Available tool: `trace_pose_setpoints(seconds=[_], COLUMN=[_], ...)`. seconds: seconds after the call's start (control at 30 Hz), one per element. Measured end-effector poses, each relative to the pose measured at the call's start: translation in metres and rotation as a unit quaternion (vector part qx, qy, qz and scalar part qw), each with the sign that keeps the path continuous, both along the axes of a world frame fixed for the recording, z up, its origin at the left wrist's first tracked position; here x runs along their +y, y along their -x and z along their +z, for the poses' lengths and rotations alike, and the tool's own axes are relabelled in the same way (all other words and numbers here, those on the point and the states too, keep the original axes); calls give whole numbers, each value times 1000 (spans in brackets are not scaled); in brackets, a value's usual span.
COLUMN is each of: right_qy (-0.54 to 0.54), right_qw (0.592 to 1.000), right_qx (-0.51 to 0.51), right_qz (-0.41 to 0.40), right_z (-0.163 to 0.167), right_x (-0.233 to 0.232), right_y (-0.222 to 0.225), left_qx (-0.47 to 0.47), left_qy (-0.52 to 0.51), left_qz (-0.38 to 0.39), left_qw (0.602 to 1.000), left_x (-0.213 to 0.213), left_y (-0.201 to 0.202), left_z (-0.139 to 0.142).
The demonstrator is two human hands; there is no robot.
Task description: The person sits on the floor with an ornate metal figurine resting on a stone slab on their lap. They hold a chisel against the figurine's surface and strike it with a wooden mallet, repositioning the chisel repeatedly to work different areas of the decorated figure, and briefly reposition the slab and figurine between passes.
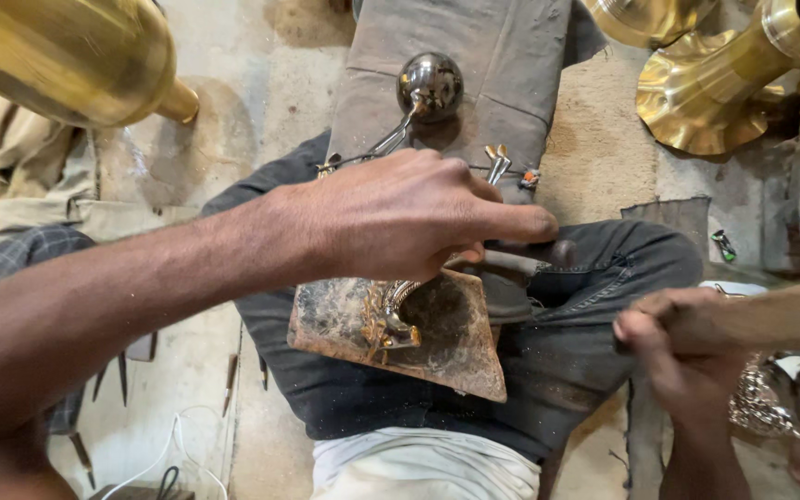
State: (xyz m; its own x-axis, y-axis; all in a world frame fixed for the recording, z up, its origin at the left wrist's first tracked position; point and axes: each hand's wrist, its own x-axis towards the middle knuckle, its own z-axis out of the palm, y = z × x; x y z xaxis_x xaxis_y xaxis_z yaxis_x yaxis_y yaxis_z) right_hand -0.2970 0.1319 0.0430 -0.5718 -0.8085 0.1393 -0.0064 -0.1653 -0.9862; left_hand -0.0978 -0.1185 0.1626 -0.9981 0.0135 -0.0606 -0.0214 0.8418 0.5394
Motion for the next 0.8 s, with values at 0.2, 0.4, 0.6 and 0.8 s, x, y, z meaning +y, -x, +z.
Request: trace_pose_setpoints(seconds=[0.2,0.4,0.6,0.8], right_qy=[-26,-88,-187,-247], right_qw=[999,990,930,848], right_qx=[8,86,314,468], right_qz=[-26,-66,-50,-25], right_z=[-1,5,15,38], right_x=[1,0,2,-10], right_y=[0,2,2,-8], left_qx=[84,64,106,127], left_qy=[-12,-17,-8,-27], left_qz=[-28,-15,-33,-46], left_qw=[996,998,994,991], left_x=[-10,-13,-21,-27], left_y=[-10,-12,-17,-23], left_z=[-4,-16,-21,-20])
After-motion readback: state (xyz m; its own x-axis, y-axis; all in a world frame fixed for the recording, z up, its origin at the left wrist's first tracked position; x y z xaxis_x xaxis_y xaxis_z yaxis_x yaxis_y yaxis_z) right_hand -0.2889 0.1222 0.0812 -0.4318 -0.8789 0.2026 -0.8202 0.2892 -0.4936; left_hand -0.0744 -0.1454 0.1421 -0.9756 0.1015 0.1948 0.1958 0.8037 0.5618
